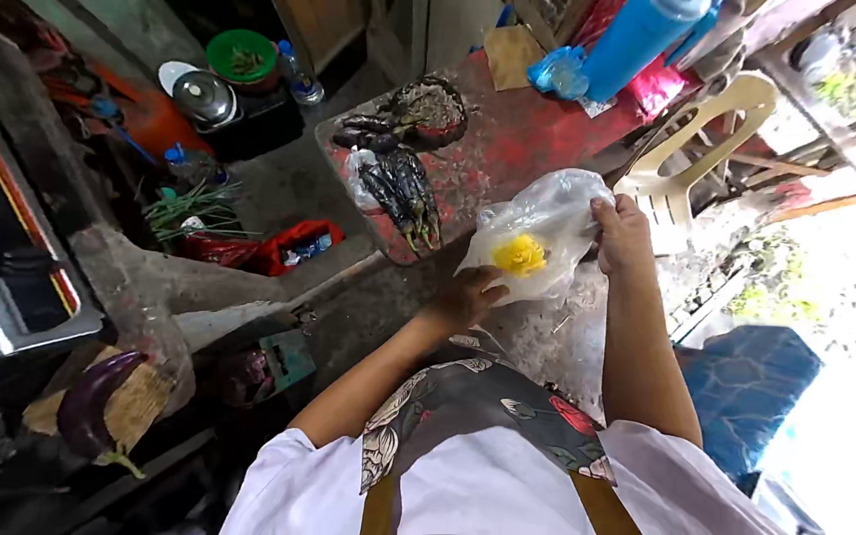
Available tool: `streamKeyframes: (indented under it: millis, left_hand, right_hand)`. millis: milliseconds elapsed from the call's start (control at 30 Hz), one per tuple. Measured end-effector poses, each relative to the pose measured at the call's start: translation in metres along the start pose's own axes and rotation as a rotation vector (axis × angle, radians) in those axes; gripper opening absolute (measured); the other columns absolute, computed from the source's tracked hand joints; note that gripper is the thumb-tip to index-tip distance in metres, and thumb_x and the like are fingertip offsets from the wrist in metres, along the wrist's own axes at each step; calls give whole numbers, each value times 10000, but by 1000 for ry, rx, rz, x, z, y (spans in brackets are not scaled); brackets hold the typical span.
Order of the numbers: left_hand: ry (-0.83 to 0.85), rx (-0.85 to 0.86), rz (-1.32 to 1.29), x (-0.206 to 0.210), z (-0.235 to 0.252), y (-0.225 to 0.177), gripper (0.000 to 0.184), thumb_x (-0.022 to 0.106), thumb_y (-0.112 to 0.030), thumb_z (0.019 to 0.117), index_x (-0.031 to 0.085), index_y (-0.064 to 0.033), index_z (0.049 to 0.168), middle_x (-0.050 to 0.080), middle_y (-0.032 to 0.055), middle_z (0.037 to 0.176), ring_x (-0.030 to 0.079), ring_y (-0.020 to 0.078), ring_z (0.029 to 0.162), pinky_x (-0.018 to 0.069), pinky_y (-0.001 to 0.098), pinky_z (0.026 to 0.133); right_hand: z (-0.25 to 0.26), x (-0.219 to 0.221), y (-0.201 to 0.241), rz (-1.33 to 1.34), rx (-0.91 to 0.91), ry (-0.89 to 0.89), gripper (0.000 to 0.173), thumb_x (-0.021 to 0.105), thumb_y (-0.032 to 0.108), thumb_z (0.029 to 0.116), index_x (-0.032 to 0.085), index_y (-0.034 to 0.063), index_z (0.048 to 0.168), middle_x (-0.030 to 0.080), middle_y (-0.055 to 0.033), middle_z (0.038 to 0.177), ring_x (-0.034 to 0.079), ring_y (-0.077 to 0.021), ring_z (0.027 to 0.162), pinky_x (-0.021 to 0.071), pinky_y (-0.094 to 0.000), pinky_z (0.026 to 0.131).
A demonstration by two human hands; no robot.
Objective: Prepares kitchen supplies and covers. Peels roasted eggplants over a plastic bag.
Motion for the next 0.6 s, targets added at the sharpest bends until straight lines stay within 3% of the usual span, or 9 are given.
streamKeyframes:
  millis: [133, 233, 333, 433, 533, 600]
  left_hand:
    - [-191, -68, 35, 6, 40, 20, 208, 629, -74, 964, 762, -48, 1121, 690, 189, 1224, 652, 342, 1185, 523, 469, 1039]
    - [-301, -126, 98, 1, 77, 48, 188, 634, -44, 944, 759, -24, 1083, 718, 187, 1148, 697, 336, 1080, 564, 467, 956]
    - [-199, -442, 110, -17, 123, 99, 251, 616, 0, 963, 704, 30, 1196, 651, 259, 1272, 636, 420, 1191, 514, 536, 1031]
    - [-113, -656, 120, -21, 171, 173, 319, 602, -23, 975, 639, 55, 1282, 572, 307, 1355, 574, 452, 1263, 474, 554, 1081]
    - [10, -862, 203, -20, 213, 240, 558, 685, -97, 922, 513, 31, 1437, 404, 336, 1518, 446, 506, 1381, 416, 608, 1122]
    - [36, -946, 300, -23, 227, 280, 762, 766, -230, 881, 427, 38, 1509, 260, 353, 1609, 287, 552, 1470, 291, 672, 1178]
  right_hand:
    - [74, -18, 36, -62, -159, 19, 155, 592, 202, 1031, 570, 49, 1040, 580, 42, 813, 595, -5, 687, 550, -220, 675]
    - [131, -27, 37, -17, -219, 13, 167, 589, 218, 1029, 551, 56, 1038, 580, 38, 832, 609, -18, 717, 568, -246, 708]
    - [165, -33, 21, -36, -249, -20, 218, 617, 200, 1016, 566, -6, 1062, 586, -15, 848, 611, -51, 731, 563, -269, 716]
    - [155, -56, 1, -145, -220, -71, 271, 630, 244, 1006, 580, -18, 1049, 588, -51, 860, 598, -82, 757, 545, -308, 738]
    - [125, -95, -30, -212, -120, -114, 283, 625, 252, 1007, 581, -27, 1029, 592, -77, 860, 601, -115, 736, 549, -350, 716]
    - [106, -122, -53, -214, -59, -144, 269, 611, 223, 1000, 588, -41, 1040, 598, -56, 842, 609, -82, 722, 556, -307, 704]
Point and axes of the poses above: each hand's wrist, its own z-axis towards the middle knuckle, its own x-axis out of the palm, y = z × x, the point moved 5 cm from there along z, towards the middle knuckle
